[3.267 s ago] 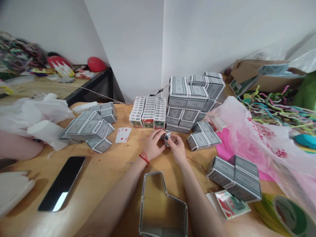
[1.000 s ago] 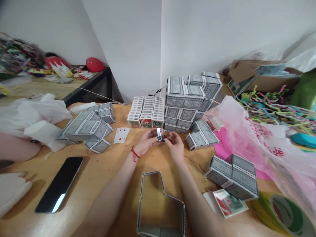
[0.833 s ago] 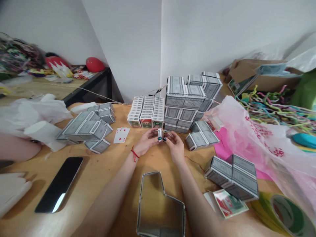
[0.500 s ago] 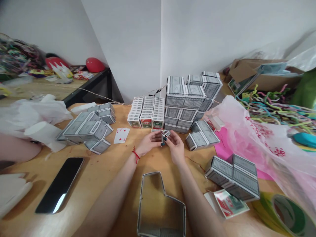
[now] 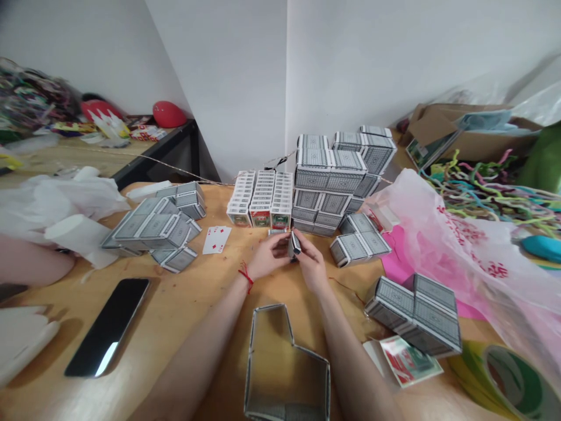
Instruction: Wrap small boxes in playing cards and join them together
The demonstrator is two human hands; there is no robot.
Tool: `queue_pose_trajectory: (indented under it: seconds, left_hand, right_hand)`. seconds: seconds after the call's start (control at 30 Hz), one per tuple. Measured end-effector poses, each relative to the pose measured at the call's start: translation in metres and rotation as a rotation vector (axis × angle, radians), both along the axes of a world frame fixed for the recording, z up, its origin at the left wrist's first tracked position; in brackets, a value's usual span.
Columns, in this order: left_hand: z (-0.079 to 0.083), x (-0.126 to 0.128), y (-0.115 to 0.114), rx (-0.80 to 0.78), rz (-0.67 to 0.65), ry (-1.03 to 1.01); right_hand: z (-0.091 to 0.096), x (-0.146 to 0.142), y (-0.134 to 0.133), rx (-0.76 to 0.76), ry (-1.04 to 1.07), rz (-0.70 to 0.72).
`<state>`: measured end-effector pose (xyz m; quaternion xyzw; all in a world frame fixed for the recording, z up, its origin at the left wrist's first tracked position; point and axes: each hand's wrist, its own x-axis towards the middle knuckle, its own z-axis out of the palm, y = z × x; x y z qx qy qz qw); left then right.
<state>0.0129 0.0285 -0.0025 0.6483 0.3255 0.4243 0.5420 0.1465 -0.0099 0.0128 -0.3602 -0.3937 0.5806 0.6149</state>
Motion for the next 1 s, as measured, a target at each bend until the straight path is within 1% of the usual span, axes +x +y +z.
queue_pose_trajectory:
  seconds: [0.1,0.17,0.23,0.37,0.47,0.63,0.73,0.9,1.0]
  left_hand:
    - [-0.002,0.002,-0.001,0.167,0.085,0.113]
    - [-0.002,0.002,-0.001,0.240,0.113,0.155]
    - [-0.001,0.002,-0.002,0.288,0.131,0.183]
    - [0.002,0.000,-0.002,0.394,0.159,0.301]
    - [0.003,0.000,-0.002,0.472,0.173,0.388]
    - [0.004,0.000,-0.003,0.505,0.189,0.411]
    - [0.004,0.000,-0.004,0.501,0.194,0.421]
    - [0.004,0.000,-0.004,0.500,0.200,0.438]
    - [0.005,0.001,-0.004,0.519,0.211,0.446]
  right_hand:
    - [-0.002,0.001,0.002,-0.052,0.050,-0.040]
    - [-0.007,0.001,0.004,-0.105,0.058,-0.116]
    - [-0.013,0.001,0.007,-0.132,0.037,-0.156]
    - [-0.020,0.002,0.010,-0.161,-0.056,-0.116]
    - [-0.018,0.004,0.009,-0.172,-0.056,-0.087]
    - [-0.010,0.006,0.007,-0.168,0.025,-0.025]
    - [-0.013,0.006,0.007,-0.171,-0.004,-0.031]
    - [-0.023,0.008,0.010,-0.141,-0.217,-0.096]
    - [-0.024,0.011,0.011,-0.105,-0.367,-0.138]
